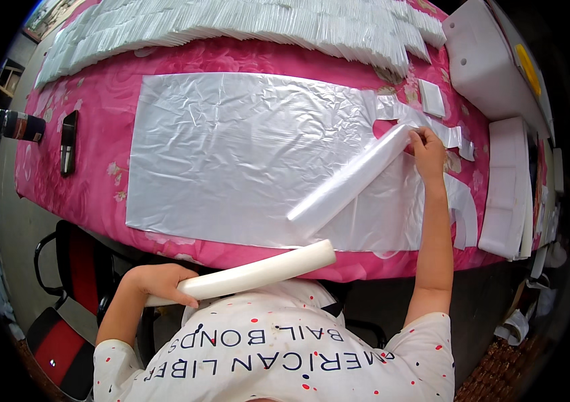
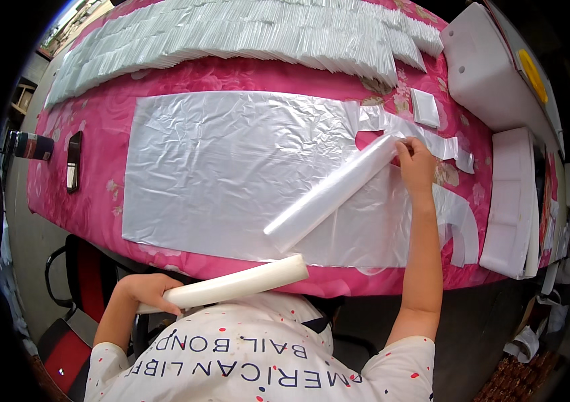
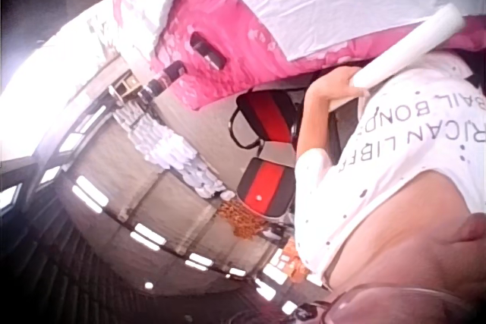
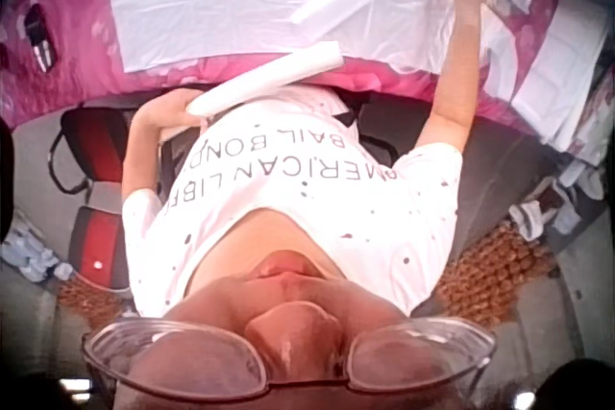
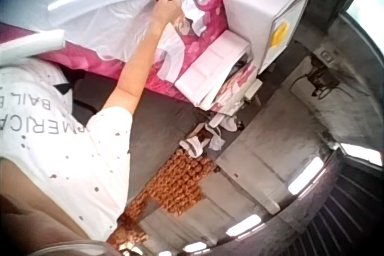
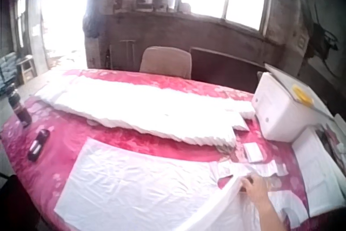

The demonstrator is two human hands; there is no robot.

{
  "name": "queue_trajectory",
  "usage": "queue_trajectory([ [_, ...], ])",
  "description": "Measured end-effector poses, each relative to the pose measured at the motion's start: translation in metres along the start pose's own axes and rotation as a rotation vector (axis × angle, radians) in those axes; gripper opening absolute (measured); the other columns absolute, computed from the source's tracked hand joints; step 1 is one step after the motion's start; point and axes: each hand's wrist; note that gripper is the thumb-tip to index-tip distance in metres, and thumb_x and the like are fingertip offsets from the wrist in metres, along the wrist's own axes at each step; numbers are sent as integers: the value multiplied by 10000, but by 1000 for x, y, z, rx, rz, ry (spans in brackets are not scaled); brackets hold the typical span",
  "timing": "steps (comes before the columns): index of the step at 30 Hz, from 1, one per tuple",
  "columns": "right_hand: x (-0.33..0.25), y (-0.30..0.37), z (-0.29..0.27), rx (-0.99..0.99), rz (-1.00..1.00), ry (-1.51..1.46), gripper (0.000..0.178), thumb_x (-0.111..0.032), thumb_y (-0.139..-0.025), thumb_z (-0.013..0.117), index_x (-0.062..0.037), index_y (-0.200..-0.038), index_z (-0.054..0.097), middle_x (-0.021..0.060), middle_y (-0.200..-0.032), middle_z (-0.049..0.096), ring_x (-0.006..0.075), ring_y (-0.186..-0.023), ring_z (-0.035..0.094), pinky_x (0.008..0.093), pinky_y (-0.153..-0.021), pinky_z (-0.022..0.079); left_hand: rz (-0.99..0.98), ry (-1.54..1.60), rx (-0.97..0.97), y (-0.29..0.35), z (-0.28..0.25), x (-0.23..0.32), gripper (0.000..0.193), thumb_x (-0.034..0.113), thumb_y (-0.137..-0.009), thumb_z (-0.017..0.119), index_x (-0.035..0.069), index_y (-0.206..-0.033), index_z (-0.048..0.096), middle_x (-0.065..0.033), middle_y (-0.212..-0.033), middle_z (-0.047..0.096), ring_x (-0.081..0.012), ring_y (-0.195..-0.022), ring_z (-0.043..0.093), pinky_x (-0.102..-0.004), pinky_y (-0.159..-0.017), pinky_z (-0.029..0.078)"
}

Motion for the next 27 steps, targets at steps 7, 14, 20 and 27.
queue_trajectory([
  [7,-54,14,67,-225,-164,-6,180,-126,-826,600,33,-911,596,88,-781,611,145,-681,564,278,-632,447,177,-675,339,-29,-47,99,414,331,-679,700,10,-911,577,-173,-842,608,-343,-829,578,-399,-724,449],
  [14,-74,6,96,-362,-243,-32,166,-127,-823,604,22,-894,604,96,-784,621,170,-684,556,292,-636,444,740,-1226,873,-85,-41,112,387,231,-735,661,5,-1026,542,-131,-1116,554,-294,-1009,542,-402,-864,438],
  [20,-70,-2,97,-443,-230,22,182,-135,-819,606,31,-892,600,93,-781,623,178,-677,552,297,-641,444,781,-1268,550,-100,-14,81,618,394,-803,551,-47,-1220,440,-183,-1329,405,-299,-1256,366,-436,-1056,258],
  [27,-70,5,96,-220,-137,4,257,-166,-829,590,-2,-1026,570,118,-942,588,194,-782,563,299,-701,457,691,-1216,613,-111,11,60,793,558,-805,455,-77,-1275,385,-212,-1399,311,-322,-1329,252,-454,-1091,162],
])
Point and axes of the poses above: each hand's wrist, its own y-axis away from the middle knuckle, its own z-axis out of the palm, x = y × z
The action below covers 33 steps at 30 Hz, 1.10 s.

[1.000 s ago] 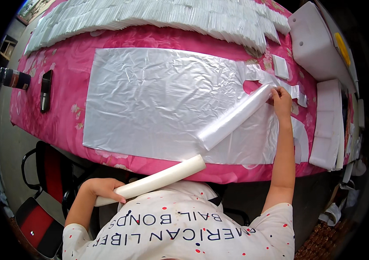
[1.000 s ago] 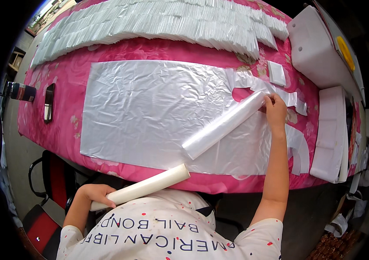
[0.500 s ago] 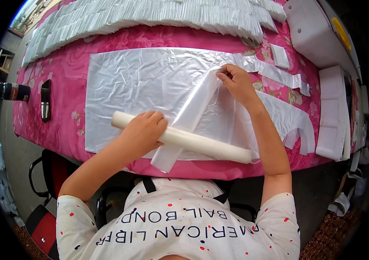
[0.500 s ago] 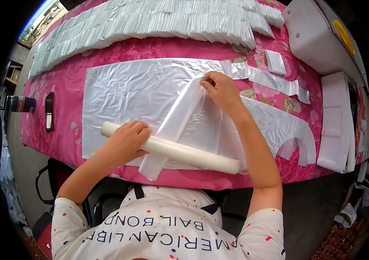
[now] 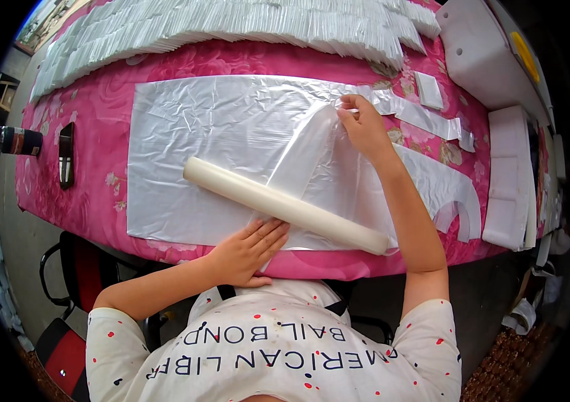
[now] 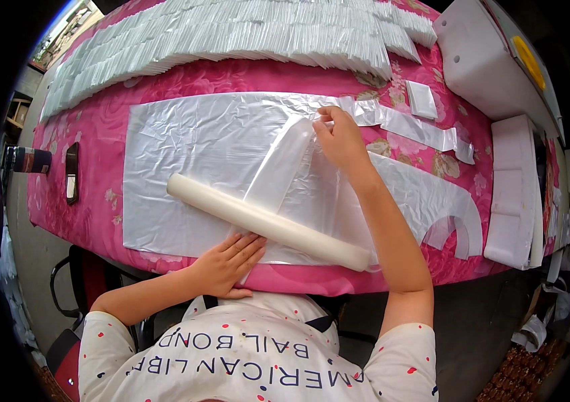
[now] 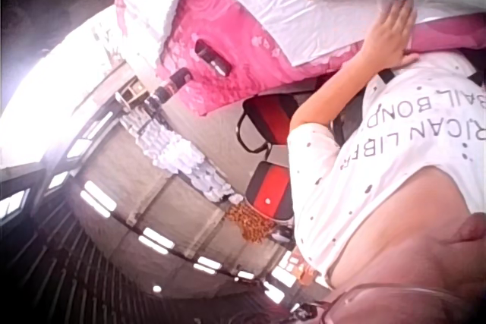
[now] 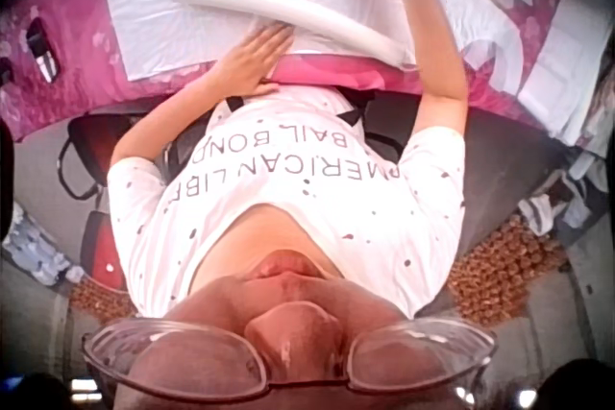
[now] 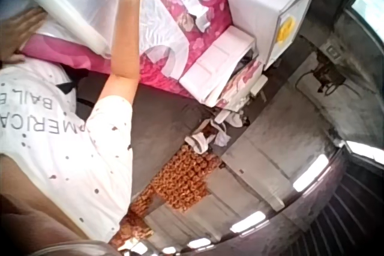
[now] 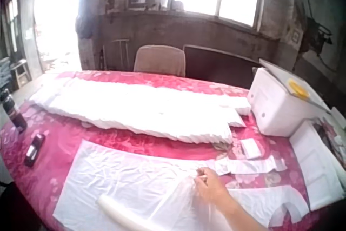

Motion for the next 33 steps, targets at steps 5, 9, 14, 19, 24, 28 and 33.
queue_trajectory([
  [5,-42,81,5,-87,-245,161,379,-171,-794,614,-40,-1141,537,147,-1051,538,260,-912,543,347,-807,444,-93,-31,14,-3,8,18,802,549,-812,441,-61,-1321,336,-199,-1430,259,-295,-1356,196,-432,-1097,147],
  [9,-47,154,24,-246,-317,339,451,-169,-762,645,-63,-1186,530,134,-1029,547,306,-927,518,393,-818,424,-153,-79,21,-8,13,29,800,550,-814,438,-39,-1342,317,-187,-1436,255,-289,-1358,192,-431,-1096,141],
  [14,-25,153,-3,-145,-238,441,481,-166,-754,655,-84,-1211,527,122,-967,557,307,-889,517,402,-779,425,-155,-57,11,-6,16,33,791,539,-820,439,-18,-1362,290,-170,-1450,230,-282,-1357,196,-430,-1095,143],
  [19,25,116,-63,116,21,428,484,-182,-785,643,-76,-1239,511,130,-969,557,304,-903,522,376,-799,425,27,85,-47,-3,6,20,781,469,-801,513,0,-1374,265,-154,-1465,197,-265,-1362,184,-419,-1096,145],
  [24,12,131,-72,68,-77,306,472,-145,-773,650,-67,-1223,530,128,-1031,563,291,-936,525,342,-840,413,168,61,-91,-2,-3,1,743,426,-799,542,19,-1368,291,-143,-1456,232,-254,-1359,201,-412,-1096,150],
  [28,-29,160,-35,-226,-310,318,483,-71,-673,687,-81,-1146,586,90,-1040,572,278,-971,521,365,-857,410,60,-246,51,-1,23,23,636,309,-769,549,73,-1332,368,-119,-1429,304,-222,-1348,237,-418,-1096,153],
  [33,-32,154,-3,-204,-479,388,467,-57,-661,679,-112,-1119,603,71,-1040,579,256,-989,517,391,-869,395,1,-276,97,-3,30,37,490,212,-843,412,105,-1321,389,-100,-1405,352,-223,-1311,315,-402,-1078,211],
])
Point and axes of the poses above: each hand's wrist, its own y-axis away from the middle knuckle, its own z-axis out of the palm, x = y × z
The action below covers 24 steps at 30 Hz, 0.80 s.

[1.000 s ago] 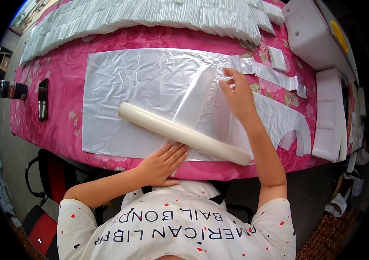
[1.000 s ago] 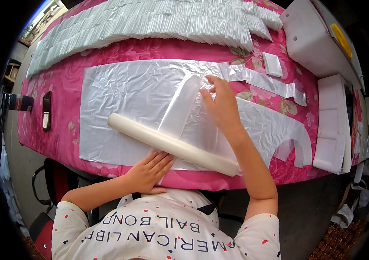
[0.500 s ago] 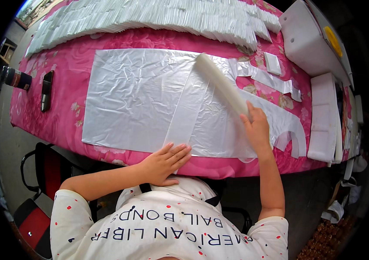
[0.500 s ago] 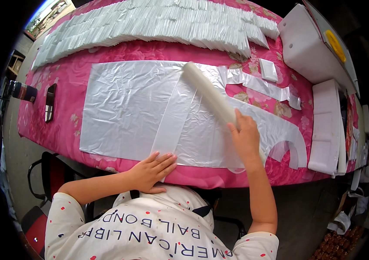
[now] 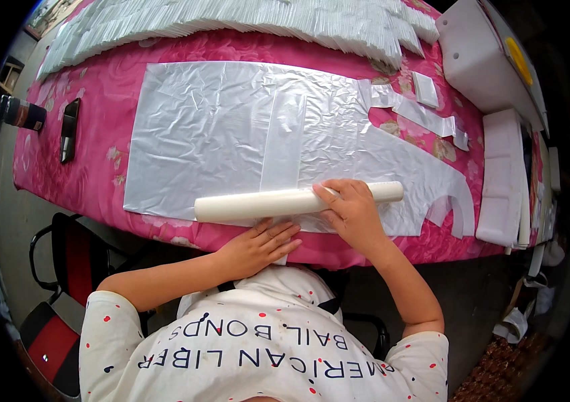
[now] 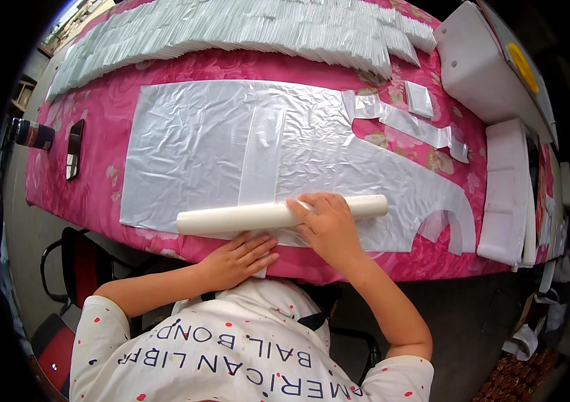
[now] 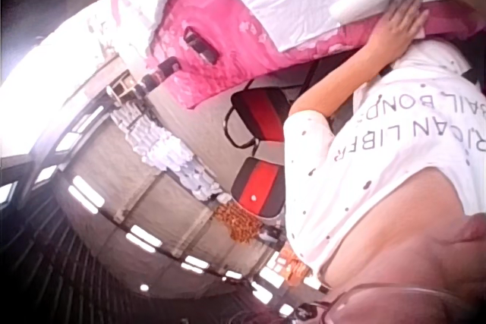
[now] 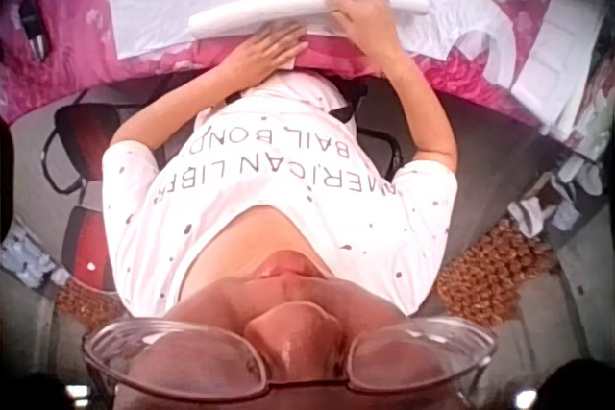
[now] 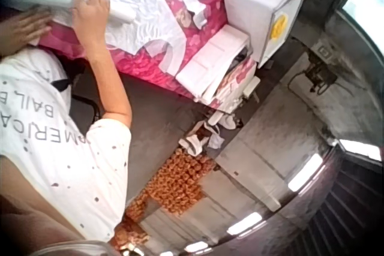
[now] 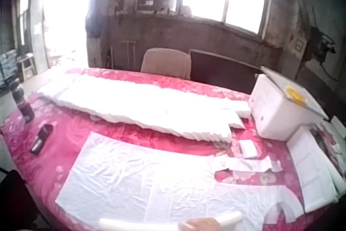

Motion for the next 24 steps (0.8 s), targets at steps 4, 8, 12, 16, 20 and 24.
queue_trajectory([
  [4,20,-39,10,76,-33,38,463,-61,-671,672,-122,-1124,599,63,-1043,581,249,-994,516,387,-881,382,-15,-62,-13,1,6,5,519,232,-860,398,96,-1358,338,-102,-1438,292,-233,-1330,278,-388,-1073,215],
  [8,41,-89,21,162,-55,81,440,-57,-702,650,-117,-1134,597,56,-1056,585,255,-1008,513,387,-908,368,11,-50,-23,0,3,3,508,237,-865,401,103,-1352,347,-104,-1438,293,-227,-1324,291,-378,-1071,220],
  [12,61,-133,26,217,-66,80,424,-68,-715,651,-125,-1132,602,49,-1046,591,243,-1006,515,383,-924,354,58,83,44,2,2,-1,489,237,-865,427,101,-1332,373,-110,-1431,303,-237,-1312,309,-380,-1066,246],
  [16,53,-136,25,311,-82,198,433,-39,-709,637,-96,-1136,589,84,-1104,572,274,-1076,491,384,-981,328,76,294,144,7,-3,-8,466,221,-853,467,85,-1296,416,-123,-1397,353,-246,-1287,350,-383,-1052,294],
  [20,32,-101,23,142,-194,11,468,33,-673,585,-57,-1132,568,126,-1155,541,313,-1142,457,404,-1000,339,63,241,104,18,-10,-15,425,186,-842,482,52,-1244,465,-131,-1338,420,-241,-1243,404,-385,-1034,332],
  [24,1,-45,29,-234,-289,-175,502,55,-626,542,-23,-1122,554,142,-1176,526,320,-1164,444,404,-975,376,56,374,148,21,-10,-20,403,142,-814,507,39,-1204,497,-133,-1297,462,-247,-1204,444,-390,-1022,351],
])
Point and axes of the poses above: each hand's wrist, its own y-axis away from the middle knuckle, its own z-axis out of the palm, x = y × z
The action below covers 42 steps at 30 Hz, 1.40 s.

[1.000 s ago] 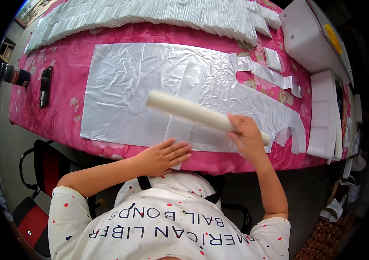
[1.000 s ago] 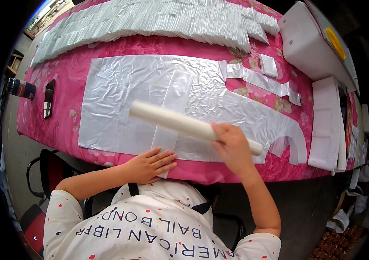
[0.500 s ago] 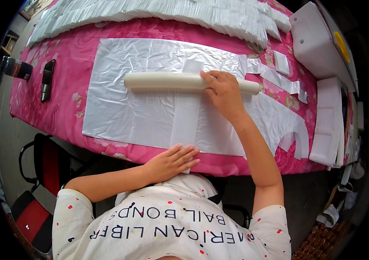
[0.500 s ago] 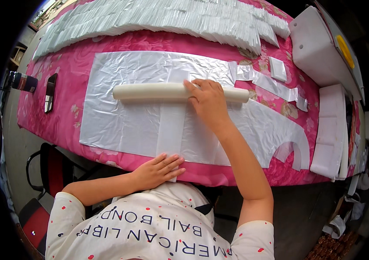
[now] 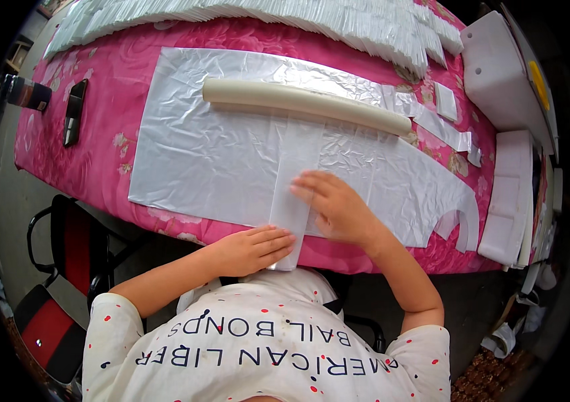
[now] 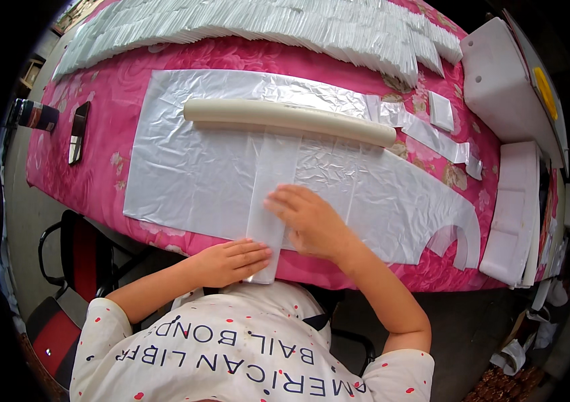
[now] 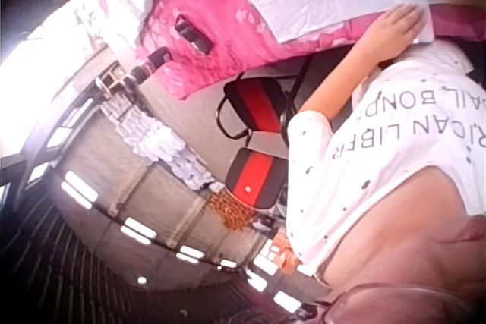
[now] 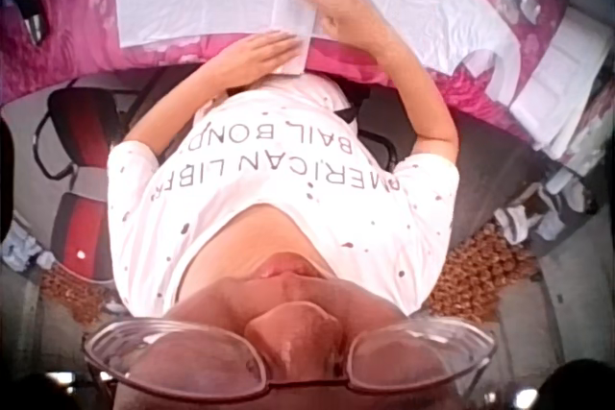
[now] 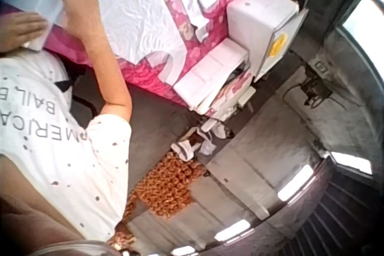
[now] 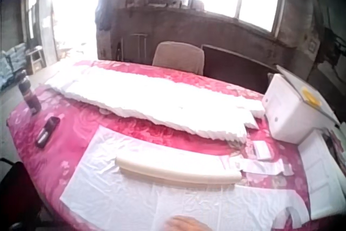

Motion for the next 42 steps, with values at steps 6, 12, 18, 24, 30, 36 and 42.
queue_trajectory([
  [6,-23,16,24,120,62,57,463,11,-657,576,-43,-1116,564,110,-1160,538,286,-1109,494,378,-940,409,17,148,178,-5,-15,-7,443,96,-742,581,24,-1174,510,-133,-1280,480,-267,-1168,479,-394,-1009,369],
  [12,-19,20,33,255,82,166,344,-44,-702,587,-67,-1045,612,76,-1079,580,254,-1009,546,349,-862,450,-211,-94,150,-17,-18,-24,581,165,-614,632,9,-1162,516,-119,-1213,515,-270,-1080,515,-384,-939,410],
  [18,-18,16,26,305,134,96,269,-60,-716,600,-65,-983,631,63,-955,622,237,-860,583,348,-721,476,-307,15,251,-27,-15,-27,542,139,-656,627,4,-1169,514,-133,-1083,586,-294,-973,568,-381,-841,458],
  [24,-11,-3,20,310,684,-397,136,-91,-792,576,5,-868,636,91,-689,627,202,-586,597,330,-574,467,-802,634,484,-47,-30,-34,481,121,-789,592,-9,-1228,442,-139,-1106,568,-308,-883,575,-376,-789,450],
  [30,-4,-21,7,223,948,-702,205,-141,-831,558,49,-784,619,94,-623,615,146,-517,606,265,-504,453,-494,93,420,-41,-20,-29,658,191,-769,619,0,-1332,337,-181,-1324,411,-320,-1209,405,-411,-999,321],
  [36,0,-21,6,190,993,-739,200,-157,-823,586,34,-766,609,84,-625,608,143,-517,606,265,-500,455,-599,-93,47,-53,-1,-20,830,418,-780,573,-36,-1377,218,-183,-1459,182,-294,-1368,146,-420,-1105,90],
  [42,-20,-13,16,334,863,-270,255,-154,-737,687,-2,-923,602,88,-794,627,179,-667,612,294,-583,469,-654,-133,64,-57,3,-18,854,436,-775,572,-39,-1382,204,-177,-1461,183,-282,-1371,141,-403,-1108,52],
])
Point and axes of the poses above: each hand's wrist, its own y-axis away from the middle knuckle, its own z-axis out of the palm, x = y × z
